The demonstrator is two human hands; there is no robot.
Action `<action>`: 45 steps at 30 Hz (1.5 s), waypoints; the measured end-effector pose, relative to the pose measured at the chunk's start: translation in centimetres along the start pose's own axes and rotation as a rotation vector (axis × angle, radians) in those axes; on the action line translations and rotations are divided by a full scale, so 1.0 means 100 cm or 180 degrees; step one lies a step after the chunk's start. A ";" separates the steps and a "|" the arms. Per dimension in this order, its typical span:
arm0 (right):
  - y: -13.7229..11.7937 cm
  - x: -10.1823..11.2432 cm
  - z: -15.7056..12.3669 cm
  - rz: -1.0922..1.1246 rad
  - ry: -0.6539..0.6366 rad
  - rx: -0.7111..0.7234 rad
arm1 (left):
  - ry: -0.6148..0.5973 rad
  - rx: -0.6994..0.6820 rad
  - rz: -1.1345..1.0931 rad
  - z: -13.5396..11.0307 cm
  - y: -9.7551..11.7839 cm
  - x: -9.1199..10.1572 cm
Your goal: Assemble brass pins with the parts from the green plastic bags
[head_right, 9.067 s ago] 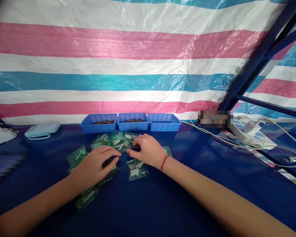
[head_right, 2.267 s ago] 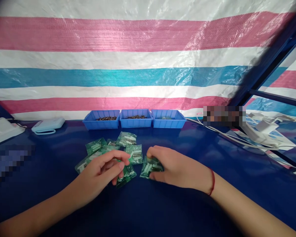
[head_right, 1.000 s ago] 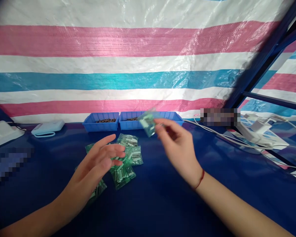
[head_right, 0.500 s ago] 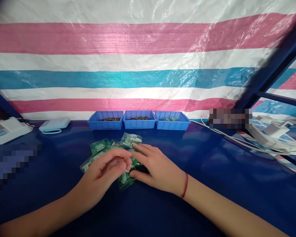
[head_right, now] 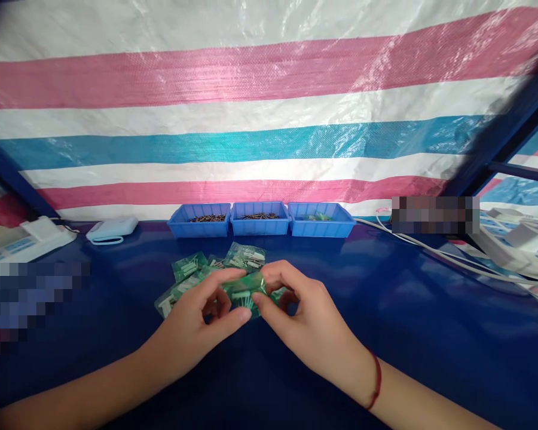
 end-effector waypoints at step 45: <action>-0.007 0.004 -0.010 -0.0773 0.1031 0.1700 | -0.0160 0.1008 -0.2430 0.005 0.001 -0.010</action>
Point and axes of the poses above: each hand's wrist, its own z-axis towards the middle knuckle, its own x-axis out of the back of the hand, y = z × x, the point moved 1 cm from there along z, towards the middle knuckle, and after that the axes turned 14 degrees about -z, right-handed, at the moved point
